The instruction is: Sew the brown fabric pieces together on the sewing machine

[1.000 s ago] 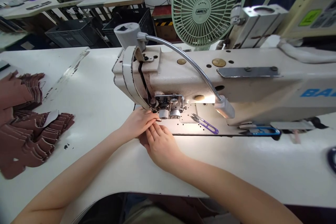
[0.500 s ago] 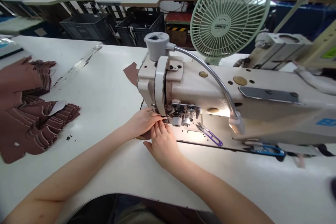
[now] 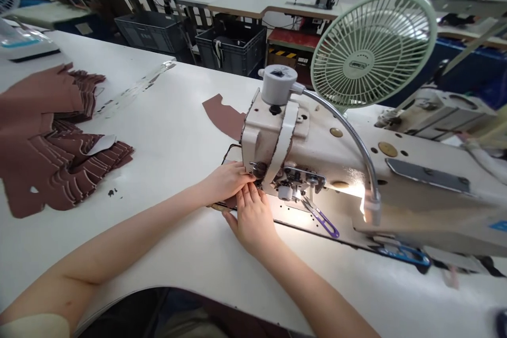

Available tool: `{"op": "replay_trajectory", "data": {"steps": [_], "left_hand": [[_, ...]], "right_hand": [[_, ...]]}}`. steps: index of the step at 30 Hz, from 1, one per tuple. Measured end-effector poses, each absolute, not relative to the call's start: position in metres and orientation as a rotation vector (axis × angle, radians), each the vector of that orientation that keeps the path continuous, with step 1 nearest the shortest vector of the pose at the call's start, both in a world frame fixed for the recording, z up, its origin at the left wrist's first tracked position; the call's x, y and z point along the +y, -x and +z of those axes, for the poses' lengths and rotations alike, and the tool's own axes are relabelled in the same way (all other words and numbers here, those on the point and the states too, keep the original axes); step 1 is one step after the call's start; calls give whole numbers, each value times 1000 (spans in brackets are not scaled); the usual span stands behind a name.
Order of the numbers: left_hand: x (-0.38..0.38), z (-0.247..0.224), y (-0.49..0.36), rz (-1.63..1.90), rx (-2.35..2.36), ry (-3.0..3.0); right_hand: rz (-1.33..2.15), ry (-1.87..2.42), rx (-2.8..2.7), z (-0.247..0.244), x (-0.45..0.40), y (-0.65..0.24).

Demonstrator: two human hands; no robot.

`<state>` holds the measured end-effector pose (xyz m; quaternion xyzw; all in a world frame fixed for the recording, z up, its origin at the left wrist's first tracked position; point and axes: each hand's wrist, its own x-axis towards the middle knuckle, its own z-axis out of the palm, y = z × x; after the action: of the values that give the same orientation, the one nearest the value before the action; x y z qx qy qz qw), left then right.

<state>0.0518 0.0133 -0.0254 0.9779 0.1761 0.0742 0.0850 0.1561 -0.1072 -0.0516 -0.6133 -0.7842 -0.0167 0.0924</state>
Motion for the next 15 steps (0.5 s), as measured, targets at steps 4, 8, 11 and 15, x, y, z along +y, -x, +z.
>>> {"op": "replay_trajectory", "data": {"steps": [4,8,11,15], "left_hand": [[12,-24,-51,252,495,-2902],[13,-29,-51,283,473,-2894],[17,-32,-50,334,473,-2859],[36,-28,-50,530,508,-2735]], "right_hand": [[-71,1811,-2334,-54,-108,-157],[-125,1770,-2342,-58,-109,-158],[-192,1746,-2322,-60,-108,-158],[-240,1733,-2272,-59,-108,-156]]}}
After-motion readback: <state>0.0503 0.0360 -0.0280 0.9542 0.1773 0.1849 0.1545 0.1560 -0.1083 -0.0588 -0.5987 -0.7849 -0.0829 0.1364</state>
